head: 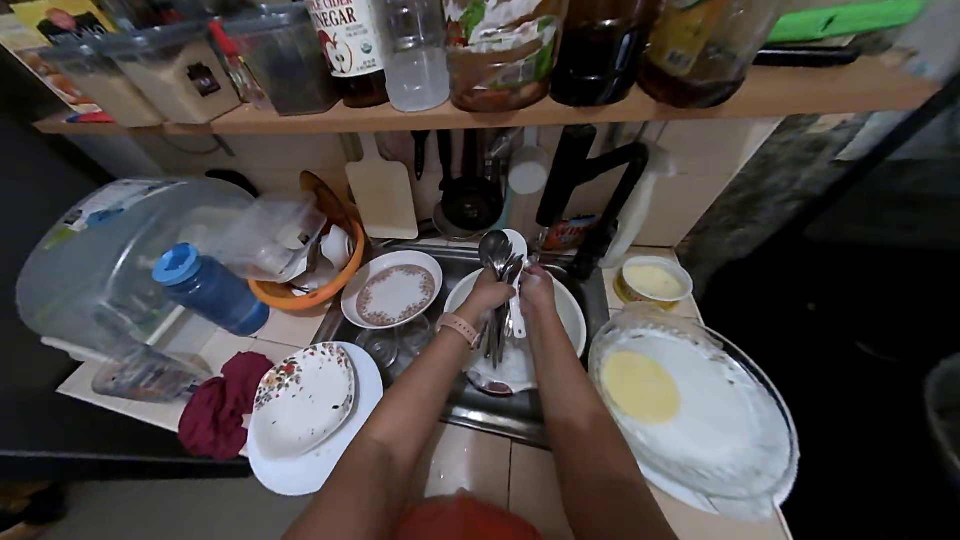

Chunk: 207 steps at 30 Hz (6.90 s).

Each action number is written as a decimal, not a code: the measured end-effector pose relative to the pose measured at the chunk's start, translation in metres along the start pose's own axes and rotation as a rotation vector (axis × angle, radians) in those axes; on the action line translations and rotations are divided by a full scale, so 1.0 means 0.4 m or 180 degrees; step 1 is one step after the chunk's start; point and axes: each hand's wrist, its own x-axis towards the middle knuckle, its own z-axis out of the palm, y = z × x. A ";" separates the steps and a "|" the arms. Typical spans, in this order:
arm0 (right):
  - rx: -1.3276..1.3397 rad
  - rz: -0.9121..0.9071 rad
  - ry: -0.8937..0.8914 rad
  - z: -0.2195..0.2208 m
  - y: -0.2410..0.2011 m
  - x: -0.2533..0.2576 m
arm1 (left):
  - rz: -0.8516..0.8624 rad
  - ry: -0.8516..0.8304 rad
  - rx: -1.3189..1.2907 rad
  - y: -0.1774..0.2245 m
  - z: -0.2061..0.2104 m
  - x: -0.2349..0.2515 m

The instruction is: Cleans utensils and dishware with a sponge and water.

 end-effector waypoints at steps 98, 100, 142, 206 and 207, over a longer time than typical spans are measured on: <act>-0.1193 0.1539 -0.1224 0.325 0.178 -0.091 | -0.1558 0.0296 0.1578 -0.099 -0.450 0.212; -0.1149 0.1529 -0.1216 0.326 0.186 -0.087 | -0.1522 0.0324 0.1750 -0.117 -0.431 0.224; -0.3706 -0.0168 -0.1502 -0.131 -0.045 -0.330 | 0.0783 -0.1352 0.2550 -0.101 -0.197 -0.041; -0.2544 0.0829 0.1455 -0.792 -0.066 -0.395 | 0.2515 -0.3266 0.5103 0.077 0.407 0.006; -0.2510 0.0791 0.1410 -0.799 -0.067 -0.392 | 0.2618 -0.3241 0.5248 0.087 0.414 0.020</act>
